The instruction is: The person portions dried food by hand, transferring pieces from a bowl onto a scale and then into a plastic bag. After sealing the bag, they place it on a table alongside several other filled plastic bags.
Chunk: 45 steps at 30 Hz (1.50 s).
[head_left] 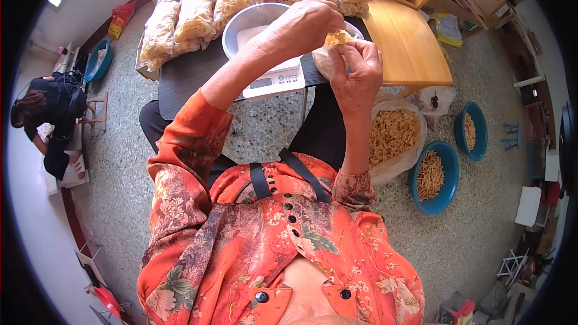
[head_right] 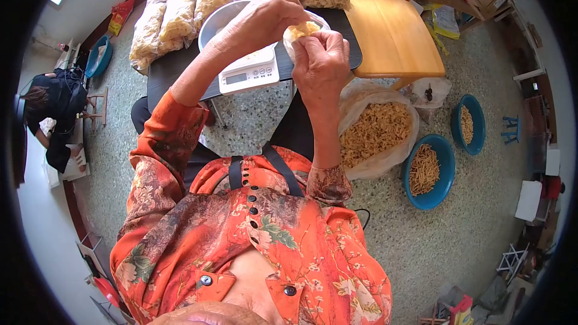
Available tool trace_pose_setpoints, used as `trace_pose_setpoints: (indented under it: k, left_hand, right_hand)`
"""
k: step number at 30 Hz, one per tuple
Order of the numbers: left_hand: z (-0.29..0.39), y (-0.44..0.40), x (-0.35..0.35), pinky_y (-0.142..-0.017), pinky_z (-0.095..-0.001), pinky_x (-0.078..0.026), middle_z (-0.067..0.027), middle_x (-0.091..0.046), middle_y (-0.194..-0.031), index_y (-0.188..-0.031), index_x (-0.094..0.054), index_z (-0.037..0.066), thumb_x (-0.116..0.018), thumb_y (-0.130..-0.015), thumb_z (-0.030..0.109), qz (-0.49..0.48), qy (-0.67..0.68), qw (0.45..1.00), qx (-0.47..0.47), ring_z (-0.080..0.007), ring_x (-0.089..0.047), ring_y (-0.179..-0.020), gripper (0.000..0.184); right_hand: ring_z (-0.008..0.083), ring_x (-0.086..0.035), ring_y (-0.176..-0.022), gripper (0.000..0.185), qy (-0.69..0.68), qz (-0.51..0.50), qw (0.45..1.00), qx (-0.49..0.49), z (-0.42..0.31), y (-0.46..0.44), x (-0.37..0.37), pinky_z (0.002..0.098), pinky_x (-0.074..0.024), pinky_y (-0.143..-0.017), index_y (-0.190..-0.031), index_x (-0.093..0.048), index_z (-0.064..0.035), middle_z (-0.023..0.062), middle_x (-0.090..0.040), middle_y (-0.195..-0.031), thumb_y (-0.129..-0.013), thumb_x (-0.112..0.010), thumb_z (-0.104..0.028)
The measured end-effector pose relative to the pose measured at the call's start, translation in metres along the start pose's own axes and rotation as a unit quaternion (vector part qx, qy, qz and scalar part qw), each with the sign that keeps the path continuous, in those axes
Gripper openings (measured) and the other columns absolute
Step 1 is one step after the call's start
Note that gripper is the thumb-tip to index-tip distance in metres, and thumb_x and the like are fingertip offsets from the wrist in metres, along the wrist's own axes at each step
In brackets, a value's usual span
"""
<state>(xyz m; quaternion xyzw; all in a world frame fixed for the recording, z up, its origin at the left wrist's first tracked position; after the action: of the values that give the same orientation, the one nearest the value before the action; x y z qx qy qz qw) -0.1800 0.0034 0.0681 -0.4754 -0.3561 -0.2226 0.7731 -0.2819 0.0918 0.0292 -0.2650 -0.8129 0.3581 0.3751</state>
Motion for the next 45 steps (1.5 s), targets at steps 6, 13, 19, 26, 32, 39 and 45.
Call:
trace_pose_setpoints:
  k: [6,13,19,26,32,39,45]
  left_hand:
    - [0.004,-0.006,0.009,-0.076,-0.0416,-0.054,-0.0129,-0.07,-0.091,-0.094,-0.073,0.003,-0.07,-0.083,0.008,0.066,0.023,0.998,0.005,-0.0347,-0.068,-0.086,0.012]
    - [-0.002,-0.006,-0.012,-0.075,-0.0401,-0.054,-0.0093,-0.065,-0.081,-0.084,-0.073,0.005,-0.071,-0.081,0.008,0.014,0.008,0.999,-0.036,-0.0311,-0.067,-0.083,0.004]
    - [-0.016,-0.011,-0.002,-0.077,-0.0342,-0.055,-0.0083,-0.071,-0.087,-0.089,-0.075,0.006,-0.073,-0.082,0.01,-0.045,0.076,0.996,0.015,-0.0226,-0.068,-0.079,0.008]
    - [-0.08,0.032,0.03,-0.074,-0.0321,-0.053,-0.0094,-0.068,-0.083,-0.089,-0.07,0.001,-0.07,-0.083,0.005,-0.091,-0.026,0.987,0.133,-0.0192,-0.067,-0.079,0.008]
    - [-0.097,0.084,0.011,-0.087,-0.0394,-0.052,-0.0111,-0.065,-0.105,-0.107,-0.07,0.007,-0.082,-0.066,0.004,-0.146,0.007,0.974,0.171,-0.0284,-0.064,-0.098,0.043]
    - [-0.101,0.092,-0.006,-0.094,-0.0411,-0.048,-0.0094,-0.057,-0.105,-0.117,-0.068,0.012,-0.085,-0.057,0.01,-0.234,-0.075,0.949,0.196,-0.03,-0.057,-0.108,0.062]
    - [-0.119,0.09,-0.021,-0.093,-0.0416,-0.049,-0.0106,-0.061,-0.105,-0.105,-0.07,0.01,-0.083,-0.062,0.003,-0.215,-0.083,0.955,0.189,-0.0324,-0.061,-0.106,0.045]
  right_hand:
    - [0.0285,-0.06,-0.087,0.01,0.016,0.011,1.0,-0.008,0.002,0.0,0.002,0.0405,-0.0513,-0.077,-0.086,-0.074,-0.0073,0.0084,-0.063,-0.092,-0.078,-0.078,-0.012]
    - [0.0283,-0.06,-0.086,0.011,0.016,0.001,1.0,-0.022,-0.003,-0.004,0.004,0.0408,-0.0512,-0.077,-0.086,-0.074,-0.0074,0.0077,-0.063,-0.092,-0.078,-0.079,-0.012]
    - [0.0282,-0.06,-0.086,0.01,0.018,0.007,1.0,0.003,-0.005,-0.003,0.002,0.0408,-0.0515,-0.077,-0.086,-0.074,-0.0075,0.0074,-0.063,-0.091,-0.078,-0.079,-0.012]
    - [0.0284,-0.061,-0.088,0.011,0.027,0.01,1.0,-0.007,-0.002,0.0,0.002,0.0406,-0.0524,-0.078,-0.087,-0.075,-0.0055,0.0083,-0.064,-0.092,-0.078,-0.08,-0.01]
    - [0.0283,-0.061,-0.088,0.013,0.035,0.006,0.999,0.001,-0.001,0.002,-0.001,0.0402,-0.0525,-0.078,-0.089,-0.075,-0.0043,0.0084,-0.065,-0.093,-0.078,-0.08,-0.009]
    - [0.028,-0.061,-0.088,0.013,0.033,-0.008,0.999,-0.001,-0.005,0.002,-0.005,0.04,-0.0521,-0.079,-0.09,-0.075,-0.0049,0.0085,-0.065,-0.093,-0.079,-0.08,-0.009]
    - [0.0285,-0.062,-0.089,0.012,0.031,-0.011,0.999,-0.002,-0.003,0.003,-0.007,0.0404,-0.0521,-0.08,-0.089,-0.075,-0.0049,0.0088,-0.065,-0.093,-0.079,-0.08,-0.01]
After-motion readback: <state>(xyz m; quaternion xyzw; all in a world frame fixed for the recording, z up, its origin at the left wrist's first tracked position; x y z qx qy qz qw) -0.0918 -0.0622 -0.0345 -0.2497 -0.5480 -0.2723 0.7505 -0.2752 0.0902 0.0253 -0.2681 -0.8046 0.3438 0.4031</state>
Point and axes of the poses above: each hand's wrist, its own y-axis away from the middle knuckle, its own x-axis out of the back of the hand, z = x × y, the point moved 7 cm from there along -y, towards the middle knuckle
